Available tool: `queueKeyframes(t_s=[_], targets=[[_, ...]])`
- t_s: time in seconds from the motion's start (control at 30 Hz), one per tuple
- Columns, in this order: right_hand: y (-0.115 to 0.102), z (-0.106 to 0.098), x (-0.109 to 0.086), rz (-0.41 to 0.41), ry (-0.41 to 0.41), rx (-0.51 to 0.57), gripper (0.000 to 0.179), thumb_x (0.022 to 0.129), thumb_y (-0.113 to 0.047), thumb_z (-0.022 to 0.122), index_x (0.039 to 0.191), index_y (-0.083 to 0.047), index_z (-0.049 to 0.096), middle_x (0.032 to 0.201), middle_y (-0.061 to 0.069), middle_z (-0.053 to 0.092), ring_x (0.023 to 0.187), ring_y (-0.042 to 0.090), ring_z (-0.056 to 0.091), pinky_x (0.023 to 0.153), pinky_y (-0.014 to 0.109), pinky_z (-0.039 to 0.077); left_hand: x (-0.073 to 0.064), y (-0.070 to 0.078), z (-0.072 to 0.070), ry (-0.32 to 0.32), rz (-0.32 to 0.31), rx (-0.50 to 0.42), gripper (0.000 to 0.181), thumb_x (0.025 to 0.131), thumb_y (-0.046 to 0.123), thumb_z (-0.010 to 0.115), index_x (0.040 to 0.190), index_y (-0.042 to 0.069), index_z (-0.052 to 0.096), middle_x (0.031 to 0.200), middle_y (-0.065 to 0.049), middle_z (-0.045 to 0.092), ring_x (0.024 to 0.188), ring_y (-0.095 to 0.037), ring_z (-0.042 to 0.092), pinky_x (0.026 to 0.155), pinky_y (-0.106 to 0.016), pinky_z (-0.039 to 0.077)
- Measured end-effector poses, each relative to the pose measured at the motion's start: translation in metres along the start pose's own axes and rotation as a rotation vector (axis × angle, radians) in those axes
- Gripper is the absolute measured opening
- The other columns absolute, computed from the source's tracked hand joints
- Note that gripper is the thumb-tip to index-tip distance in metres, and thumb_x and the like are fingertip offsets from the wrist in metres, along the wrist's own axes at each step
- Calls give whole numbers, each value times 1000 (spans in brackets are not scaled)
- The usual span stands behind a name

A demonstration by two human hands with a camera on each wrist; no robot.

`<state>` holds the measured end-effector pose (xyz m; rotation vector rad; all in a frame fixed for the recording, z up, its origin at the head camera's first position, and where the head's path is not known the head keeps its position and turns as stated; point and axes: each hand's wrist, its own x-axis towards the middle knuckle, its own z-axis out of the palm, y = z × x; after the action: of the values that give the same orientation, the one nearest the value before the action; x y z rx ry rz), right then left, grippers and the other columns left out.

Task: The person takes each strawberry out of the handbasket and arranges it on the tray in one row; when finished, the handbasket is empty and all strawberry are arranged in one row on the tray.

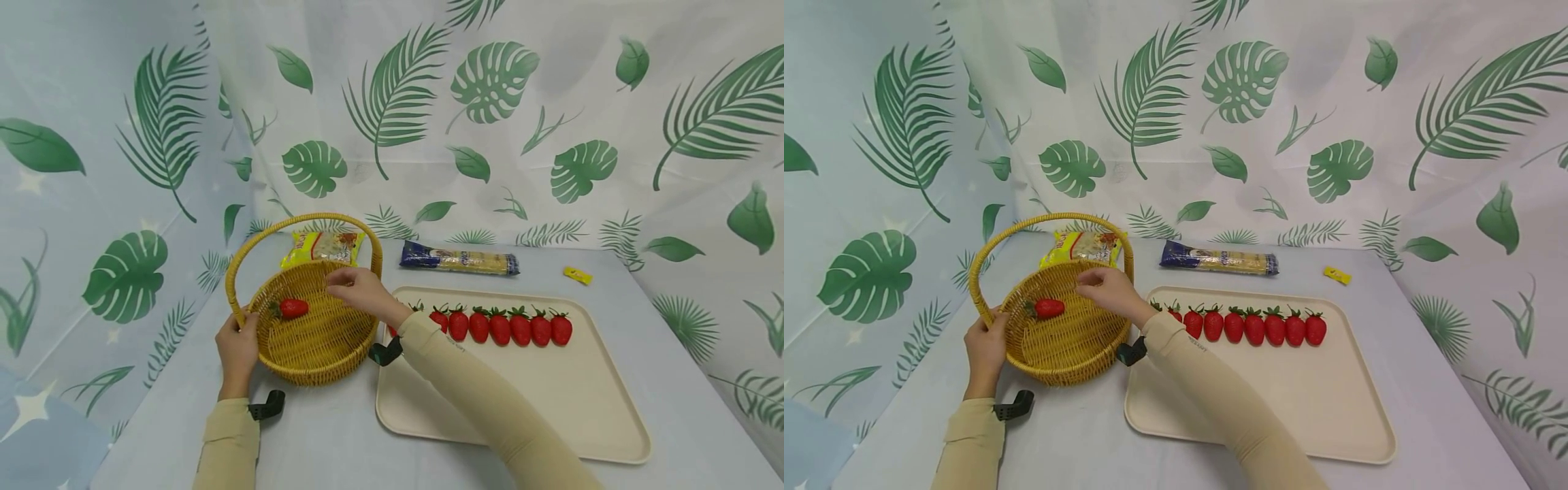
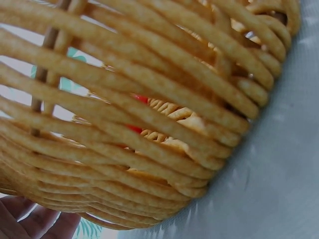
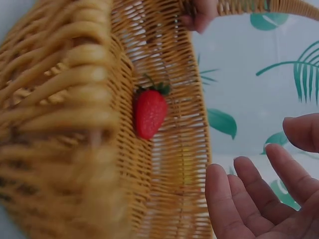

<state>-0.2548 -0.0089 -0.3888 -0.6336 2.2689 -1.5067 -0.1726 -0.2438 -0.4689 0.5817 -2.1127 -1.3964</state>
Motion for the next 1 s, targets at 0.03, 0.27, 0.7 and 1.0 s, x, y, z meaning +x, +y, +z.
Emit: queueKeyframes(t_s=[0.03,0.27,0.7,1.0], targets=[[-1,2,3,7,1,7,34,97,-28,61,128,-14,63,118,1,64,96,16,65,80,33,54,0,0,0,1,0,2,22,99,21,53,89,2,59,110,-18,65,72,-17,46,54,-20,36],[-6,17,21,37,16,71,31,96,-28,63,125,-16,65,118,0,64,106,21,63,86,42,53,0,-1,0,6,8,-3,23,98,22,54,91,1,61,111,-19,66,71,-17,48,54,-21,37],[7,32,50,58,22,327,38,97,-25,62,129,-4,61,121,5,63,120,32,55,96,50,47,3,-2,0,-18,11,-36,24,99,22,53,90,1,58,125,-20,62,104,-29,57,69,-24,40],[18,48,59,66,-7,237,35,96,-24,64,126,-7,64,117,3,65,114,34,59,91,48,50,3,-4,1,-40,33,-22,26,99,24,54,92,0,62,124,-19,63,104,-30,58,70,-27,42]])
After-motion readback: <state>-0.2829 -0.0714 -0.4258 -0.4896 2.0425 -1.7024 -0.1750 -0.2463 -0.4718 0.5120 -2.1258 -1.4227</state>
